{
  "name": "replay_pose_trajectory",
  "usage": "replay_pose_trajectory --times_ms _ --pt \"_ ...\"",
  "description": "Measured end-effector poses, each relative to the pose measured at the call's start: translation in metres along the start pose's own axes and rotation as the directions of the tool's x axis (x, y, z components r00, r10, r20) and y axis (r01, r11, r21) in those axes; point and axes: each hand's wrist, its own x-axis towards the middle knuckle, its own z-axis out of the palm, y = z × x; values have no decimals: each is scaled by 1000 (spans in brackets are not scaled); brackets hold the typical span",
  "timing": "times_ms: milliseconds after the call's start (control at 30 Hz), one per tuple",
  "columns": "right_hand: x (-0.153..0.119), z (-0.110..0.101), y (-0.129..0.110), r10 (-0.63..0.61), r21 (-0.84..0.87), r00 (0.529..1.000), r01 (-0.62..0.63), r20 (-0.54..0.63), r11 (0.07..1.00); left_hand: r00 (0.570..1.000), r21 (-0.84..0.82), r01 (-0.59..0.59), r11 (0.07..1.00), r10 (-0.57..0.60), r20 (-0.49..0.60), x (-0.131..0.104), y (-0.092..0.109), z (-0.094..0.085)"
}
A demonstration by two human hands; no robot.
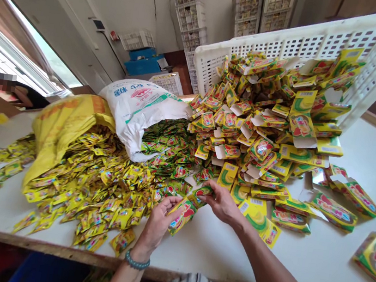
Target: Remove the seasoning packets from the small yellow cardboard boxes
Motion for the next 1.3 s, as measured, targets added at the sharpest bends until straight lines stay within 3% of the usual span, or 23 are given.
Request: replay_pose_trajectory --times_ms 167,300,467,600,733,800,900,1033,1133,1300 --pt "1 1 -1 -31 -169 998 23 -46 985 1000 -47 21 999 -20 15 -4 -6 1" --pt "1 4 2 3 -120 999 -7 -36 993 1000 -10 -1 1000 2 11 -3 -10 4" --pt "-1 8 8 30 -65 999 -27 41 997 987 14 117 993 -118 106 -3 -9 9" --pt "-2 11 14 0 -136 1000 4 25 991 993 -45 98 994 -94 70 -5 -10 7" --pt "-5 15 18 -9 -184 999 18 51 983 995 52 58 997 -62 76 -6 -17 1" --pt "-5 15 18 35 -164 993 -17 109 986 995 81 73 994 -79 66 -6 -20 -1" --pt "-5 12 14 94 -72 983 -84 156 994 993 -6 111 994 -111 35 -7 -20 -1" --pt "-5 14 8 30 -71 995 -23 100 997 992 -111 116 987 -110 59 -9 -17 3" --pt "-8 22 6 11 -75 991 -1 132 997 991 -110 122 986 -117 58 -11 -18 4" --pt "-11 31 6 -24 -129 1000 23 -4 991 993 -184 114 976 -116 -4 -10 -21 5"
